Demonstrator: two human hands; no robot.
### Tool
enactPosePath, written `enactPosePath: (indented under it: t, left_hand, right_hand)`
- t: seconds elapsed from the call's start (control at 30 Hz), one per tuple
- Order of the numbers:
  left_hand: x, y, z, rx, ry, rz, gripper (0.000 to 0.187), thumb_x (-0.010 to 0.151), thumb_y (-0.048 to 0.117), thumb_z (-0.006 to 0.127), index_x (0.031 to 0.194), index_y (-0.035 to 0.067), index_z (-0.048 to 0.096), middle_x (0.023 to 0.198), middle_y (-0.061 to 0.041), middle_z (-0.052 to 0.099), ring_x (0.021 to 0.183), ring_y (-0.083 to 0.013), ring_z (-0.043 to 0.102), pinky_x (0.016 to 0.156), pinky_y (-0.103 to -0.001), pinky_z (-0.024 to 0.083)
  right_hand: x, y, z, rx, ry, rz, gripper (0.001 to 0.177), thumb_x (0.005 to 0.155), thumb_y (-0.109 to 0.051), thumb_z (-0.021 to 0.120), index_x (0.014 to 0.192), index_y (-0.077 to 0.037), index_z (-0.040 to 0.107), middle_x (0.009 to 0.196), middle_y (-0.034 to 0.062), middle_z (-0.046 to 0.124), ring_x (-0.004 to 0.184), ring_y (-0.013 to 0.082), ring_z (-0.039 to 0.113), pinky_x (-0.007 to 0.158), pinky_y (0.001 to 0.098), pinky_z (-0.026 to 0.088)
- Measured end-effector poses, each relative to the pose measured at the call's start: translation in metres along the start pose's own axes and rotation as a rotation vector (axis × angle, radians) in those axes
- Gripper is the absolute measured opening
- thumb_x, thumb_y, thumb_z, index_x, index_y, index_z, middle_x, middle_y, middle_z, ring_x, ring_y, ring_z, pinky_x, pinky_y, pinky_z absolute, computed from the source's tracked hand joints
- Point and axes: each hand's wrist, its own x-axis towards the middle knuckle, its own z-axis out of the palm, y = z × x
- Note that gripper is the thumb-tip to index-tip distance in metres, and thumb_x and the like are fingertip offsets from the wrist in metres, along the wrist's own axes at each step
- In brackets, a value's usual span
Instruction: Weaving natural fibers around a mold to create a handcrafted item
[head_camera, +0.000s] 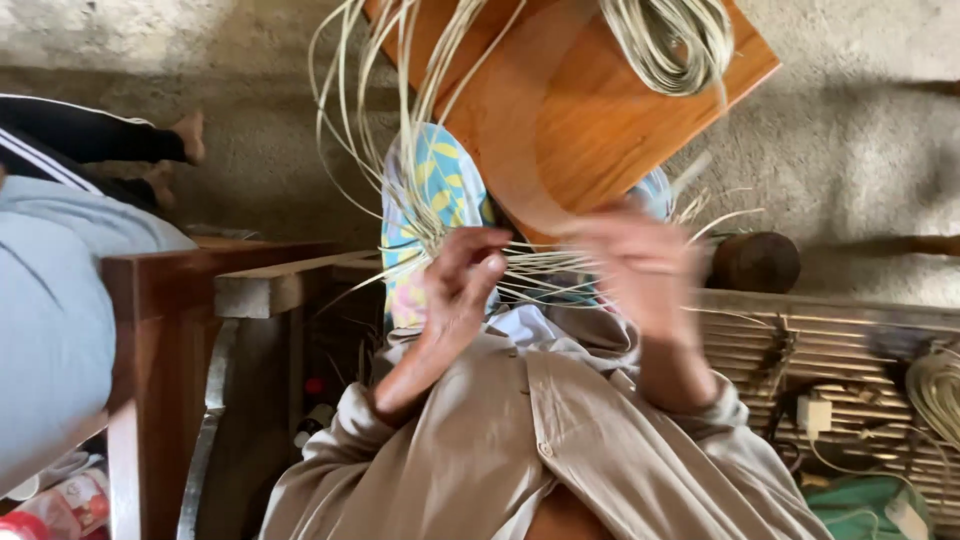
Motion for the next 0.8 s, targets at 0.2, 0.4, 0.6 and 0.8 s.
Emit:
enactPosePath:
  t: [0.2,0.4,0.6,0.8]
  left_hand:
    - [-0.001,-0.020,0.011,-0.419,0.238,-0.224,0.005,0.094,-0.005,0.071,0.096,-0.009,0.068,0.091,-0.014,0.066,0.083,-0.0187,0.070,0.079,-0.033,0.057]
    - [0.009,-0.003,0.010,-0.336,0.275,-0.193,0.009,0.090,-0.005,0.076,0.094,-0.008,0.069,0.092,-0.016,0.066,0.084,-0.0206,0.071,0.080,-0.034,0.058]
    - [0.014,-0.023,0.000,-0.457,0.378,-0.239,0.012,0.091,-0.008,0.073,0.087,-0.001,0.063,0.082,-0.009,0.062,0.073,-0.0142,0.059,0.070,-0.031,0.052]
    - [0.034,-0.015,-0.061,-0.622,0.523,-0.309,0.018,0.091,-0.013,0.065,0.090,0.005,0.062,0.082,-0.007,0.062,0.068,-0.0152,0.061,0.065,-0.026,0.052]
  right_hand:
    - [0.160,-0.013,0.118,-0.623,0.758,0.087,0.011,0.082,-0.007,0.087,0.090,-0.006,0.080,0.083,0.0043,0.072,0.063,0.0098,0.061,0.055,0.0214,0.048]
    - [0.167,-0.023,0.123,-0.593,0.679,0.106,0.002,0.091,-0.007,0.079,0.090,-0.007,0.078,0.087,0.0025,0.070,0.066,0.0098,0.057,0.058,0.0232,0.047]
    - [0.149,0.000,0.099,-0.867,0.757,0.083,0.006,0.089,0.001,0.071,0.089,-0.004,0.073,0.075,0.0175,0.066,0.063,0.0334,0.065,0.060,0.0402,0.052]
    - [0.115,-0.003,0.061,-1.213,0.848,0.232,0.004,0.091,-0.002,0.072,0.093,0.000,0.075,0.073,0.0241,0.068,0.070,0.0448,0.068,0.064,0.0501,0.053]
